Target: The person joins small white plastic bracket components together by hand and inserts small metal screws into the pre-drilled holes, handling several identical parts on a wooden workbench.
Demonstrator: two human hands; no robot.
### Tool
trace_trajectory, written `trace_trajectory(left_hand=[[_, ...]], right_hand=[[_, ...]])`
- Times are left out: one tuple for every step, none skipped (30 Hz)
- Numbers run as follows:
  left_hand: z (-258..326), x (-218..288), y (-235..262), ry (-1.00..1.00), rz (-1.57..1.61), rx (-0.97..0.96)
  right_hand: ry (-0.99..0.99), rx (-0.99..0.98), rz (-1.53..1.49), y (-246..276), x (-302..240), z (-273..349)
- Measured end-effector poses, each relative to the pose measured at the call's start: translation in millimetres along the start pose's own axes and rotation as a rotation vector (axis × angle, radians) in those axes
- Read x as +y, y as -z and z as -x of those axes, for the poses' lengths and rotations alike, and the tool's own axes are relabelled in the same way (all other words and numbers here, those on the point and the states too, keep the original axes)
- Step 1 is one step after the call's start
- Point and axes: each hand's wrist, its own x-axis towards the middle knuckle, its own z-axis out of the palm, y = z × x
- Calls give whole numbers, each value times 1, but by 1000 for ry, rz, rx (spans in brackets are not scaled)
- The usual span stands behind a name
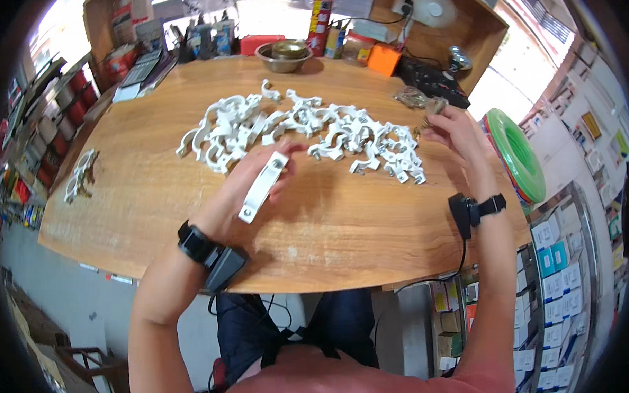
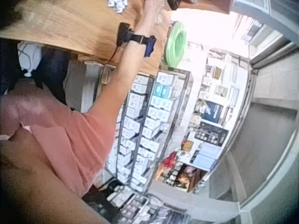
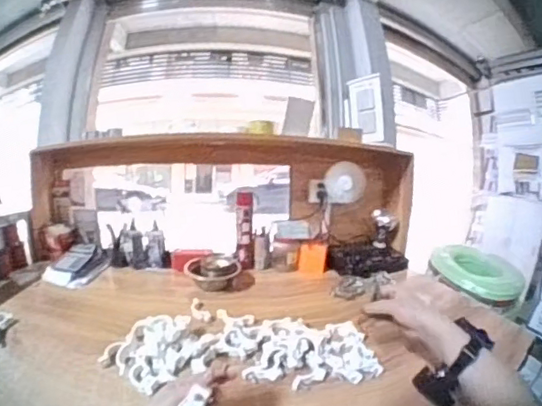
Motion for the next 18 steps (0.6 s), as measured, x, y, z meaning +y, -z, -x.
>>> trace_trajectory(left_hand=[[-1, 1, 0, -26, -5, -28], [2, 5, 0, -59, -17, -46], [3, 5, 0, -122, -22, -26], [2, 5, -5, -188, -31, -23], [3, 6, -7, -219, 32, -68], [2, 7, -3, -219, 49, -109], [3, 5, 0, -242, 66, -120], [3, 4, -3, -260, 83, -146], [3, 5, -6, -280, 83, -118], [5, 5, -9, -278, 82, -113], [7, 6, -13, -292, 69, -90], [8, 6, -15, -304, 57, -69], [5, 5, -16, -268, 35, 46], [5, 4, -13, -260, 40, 51], [6, 4, -8, -245, 50, 35], [5, 4, -5, -231, 59, 20], [2, 4, -9, -230, 61, 146], [0, 3, -6, -219, 63, 151]], right_hand=[[57, -51, -102, -28, -7, 10], [119, -110, -212, -57, -13, 19], [142, -170, -286, -86, -16, 29], [172, -215, -356, -109, -21, 41], [199, -260, -476, -128, -16, 44], [206, -277, -484, -144, -13, 46], [227, -242, -508, -159, -6, 46], [250, -193, -525, -168, -2, 48], [263, -143, -487, -175, 1, 49], [260, -145, -491, -180, 4, 50], [249, -164, -490, -185, 7, 51], [237, -181, -488, -188, 11, 51], [219, -226, -497, -191, 15, 50], [208, -226, -499, -191, 18, 50], [260, -211, -397, -190, 18, 51], [312, -196, -295, -190, 18, 51], [347, -226, -268, -188, 18, 52], [336, -226, -273, -187, 19, 52]])
